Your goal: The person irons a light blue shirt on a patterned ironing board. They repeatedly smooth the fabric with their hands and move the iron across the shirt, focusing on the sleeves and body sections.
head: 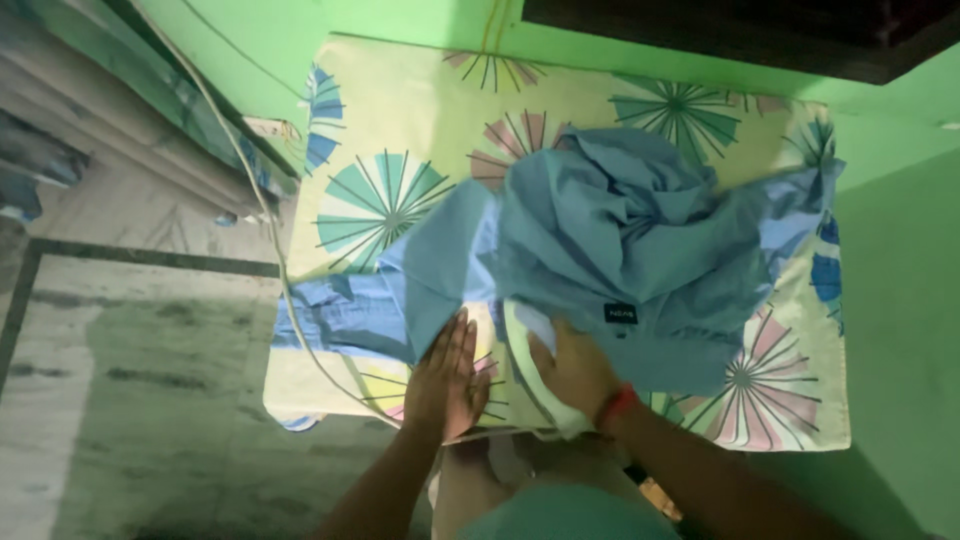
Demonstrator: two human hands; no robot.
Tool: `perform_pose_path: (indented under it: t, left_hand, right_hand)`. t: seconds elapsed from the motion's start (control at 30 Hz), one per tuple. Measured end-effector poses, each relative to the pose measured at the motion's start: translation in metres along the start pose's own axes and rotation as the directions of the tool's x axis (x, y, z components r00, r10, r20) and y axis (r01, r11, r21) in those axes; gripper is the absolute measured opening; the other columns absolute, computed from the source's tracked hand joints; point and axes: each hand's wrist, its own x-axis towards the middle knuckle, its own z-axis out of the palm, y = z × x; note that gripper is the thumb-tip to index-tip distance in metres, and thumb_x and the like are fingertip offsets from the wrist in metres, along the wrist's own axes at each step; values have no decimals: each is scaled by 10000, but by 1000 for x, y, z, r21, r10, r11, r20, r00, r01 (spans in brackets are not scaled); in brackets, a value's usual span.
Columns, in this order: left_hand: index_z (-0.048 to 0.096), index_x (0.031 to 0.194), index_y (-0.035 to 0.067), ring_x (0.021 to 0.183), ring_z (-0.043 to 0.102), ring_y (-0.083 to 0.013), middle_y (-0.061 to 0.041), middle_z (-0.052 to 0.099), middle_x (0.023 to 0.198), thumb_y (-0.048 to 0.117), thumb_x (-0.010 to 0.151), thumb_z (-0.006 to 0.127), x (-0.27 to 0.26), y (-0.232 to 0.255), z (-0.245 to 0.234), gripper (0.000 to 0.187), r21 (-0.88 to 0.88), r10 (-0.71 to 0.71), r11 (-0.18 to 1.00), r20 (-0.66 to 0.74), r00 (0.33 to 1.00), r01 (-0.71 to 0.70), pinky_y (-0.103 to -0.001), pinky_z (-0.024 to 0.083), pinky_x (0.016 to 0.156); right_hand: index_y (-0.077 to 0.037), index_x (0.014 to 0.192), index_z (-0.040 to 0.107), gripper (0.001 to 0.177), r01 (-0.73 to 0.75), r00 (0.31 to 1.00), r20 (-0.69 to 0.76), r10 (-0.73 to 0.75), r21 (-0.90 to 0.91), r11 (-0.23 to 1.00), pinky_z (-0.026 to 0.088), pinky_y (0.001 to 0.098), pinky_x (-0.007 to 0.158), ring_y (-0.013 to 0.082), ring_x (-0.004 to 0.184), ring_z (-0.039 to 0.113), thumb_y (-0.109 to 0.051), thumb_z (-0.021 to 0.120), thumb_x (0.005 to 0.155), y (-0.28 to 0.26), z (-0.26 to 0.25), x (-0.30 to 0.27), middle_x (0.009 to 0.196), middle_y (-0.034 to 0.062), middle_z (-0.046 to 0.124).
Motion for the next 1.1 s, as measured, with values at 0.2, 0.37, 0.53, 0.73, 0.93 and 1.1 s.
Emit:
perform_pose_path:
  t: [0.2,0.37,0.53,0.73,0.93,1.1]
  left_hand:
    - [338,1512,-99,1511,298,-391,-280,330,1604,321,906,575,2,0,0,774,34,4,999,7,1000,-5,-456,257,1215]
    - [348,1517,-84,1509,313,-378,-269,341,1608,311,906,575,0,0,1,762,-10,-7,1000,-5,1000,7,-451,261,1213]
    - [365,1511,-58,1508,306,-382,-256,352,1600,278,868,565,5,-2,13,752,-22,-59,998,-30,998,58,-463,240,1232]
    - [374,1532,-59,1509,298,-382,-256,364,1602,322,1005,488,25,41,57,660,-35,-24,999,22,999,25,-499,183,1228]
    - [393,1515,-29,1512,314,-346,-216,379,1605,375,1000,485,29,41,55,661,58,-9,998,-3,1000,9,-488,187,1234]
    - [378,1516,-17,1514,290,-340,-201,343,1621,369,993,475,34,40,56,658,103,-22,995,46,999,17,-486,178,1227]
  right_hand:
    - [-4,1062,571,386,44,999,-7,-44,4,999,509,581,658,527,759,647,-377,565,962,8,-13,-45,836,317,672]
    - [-8,1131,549,412,-19,999,43,20,-19,1000,530,551,681,501,778,669,-393,562,985,18,-23,-9,851,292,689]
    - [3,1135,559,403,25,1000,-15,-24,68,997,512,568,655,520,779,659,-363,558,967,29,-38,-39,859,304,687]
    - [-25,1087,552,385,-110,994,15,110,-10,994,507,578,671,516,783,659,-399,556,998,46,-35,-40,827,302,692]
    - [-25,1079,558,381,-145,989,-31,144,-24,989,513,593,636,529,734,660,-386,568,959,66,-55,-60,783,303,686]
    - [-28,1103,551,393,-135,986,-97,134,-4,991,505,602,640,535,743,655,-403,545,985,89,-61,-69,777,309,682]
